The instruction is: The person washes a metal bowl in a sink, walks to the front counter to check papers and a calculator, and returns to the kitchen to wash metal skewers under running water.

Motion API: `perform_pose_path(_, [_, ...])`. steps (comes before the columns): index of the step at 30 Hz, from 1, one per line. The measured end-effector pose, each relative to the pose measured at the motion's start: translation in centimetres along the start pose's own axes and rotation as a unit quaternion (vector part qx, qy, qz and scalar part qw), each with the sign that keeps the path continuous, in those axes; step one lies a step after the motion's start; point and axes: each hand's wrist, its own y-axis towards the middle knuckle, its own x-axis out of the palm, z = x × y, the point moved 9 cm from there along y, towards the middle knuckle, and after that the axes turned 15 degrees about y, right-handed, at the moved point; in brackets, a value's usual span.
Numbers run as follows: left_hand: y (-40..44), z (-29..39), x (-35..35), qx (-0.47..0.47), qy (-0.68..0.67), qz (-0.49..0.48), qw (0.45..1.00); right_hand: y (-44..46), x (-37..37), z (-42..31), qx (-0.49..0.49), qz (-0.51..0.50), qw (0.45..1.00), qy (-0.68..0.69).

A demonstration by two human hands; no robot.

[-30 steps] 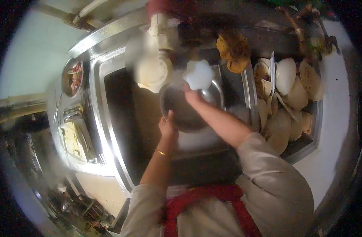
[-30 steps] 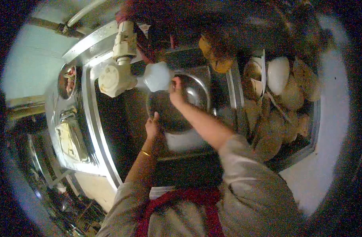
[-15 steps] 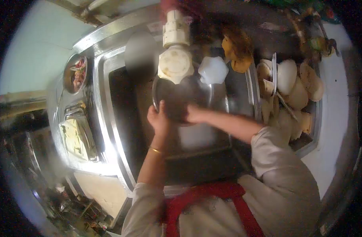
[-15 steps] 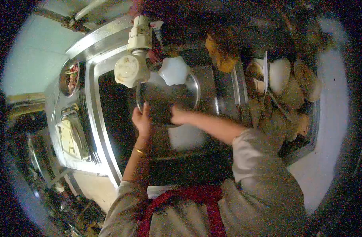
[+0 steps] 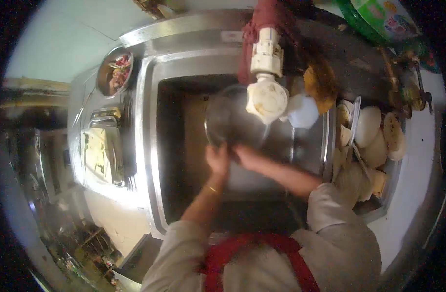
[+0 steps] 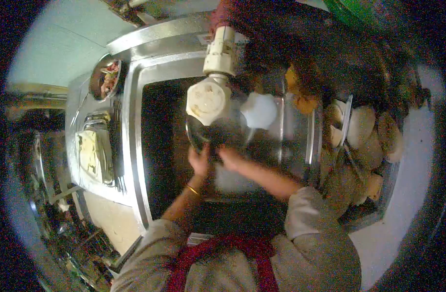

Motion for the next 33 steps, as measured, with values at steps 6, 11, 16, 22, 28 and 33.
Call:
perform_pose_path(6, [7.2, 4.7, -1.8, -0.068, -0.017, -0.218, 0.973, -0.9, -5.8, -0.7, -0.108, 0.077, 0.95, -0.282])
perform_pose_path(11, [1.7, 3.6, -2.2, -0.031, 0.001, 0.001, 1.0, -1.4, -6.7, -2.4, -0.08, 0.111, 0.971, -0.196])
perform_pose_path(16, [5.3, 2.6, -0.9, -0.008, -0.051, -0.171, 0.984, -3.1, -3.4, 1.0, -0.161, 0.056, 0.948, -0.269])
perform_pose_path(22, [1.5, 3.2, -2.8, -0.043, 0.068, -0.017, 0.997, 0.3, -2.4, 8.0, 0.054, 0.062, 0.975, -0.205])
perform_pose_path(28, [5.2, 3.3, -2.3, -0.064, 0.041, -0.223, 0.972, -1.4, -3.0, 2.9, -0.175, -0.035, 0.915, -0.362])
perform_pose_path(33, [4.3, 5.7, -2.5, 0.035, 0.057, -0.08, 0.995, 0.8, -2.1, 4.8, -0.01, 0.042, 0.987, -0.156])
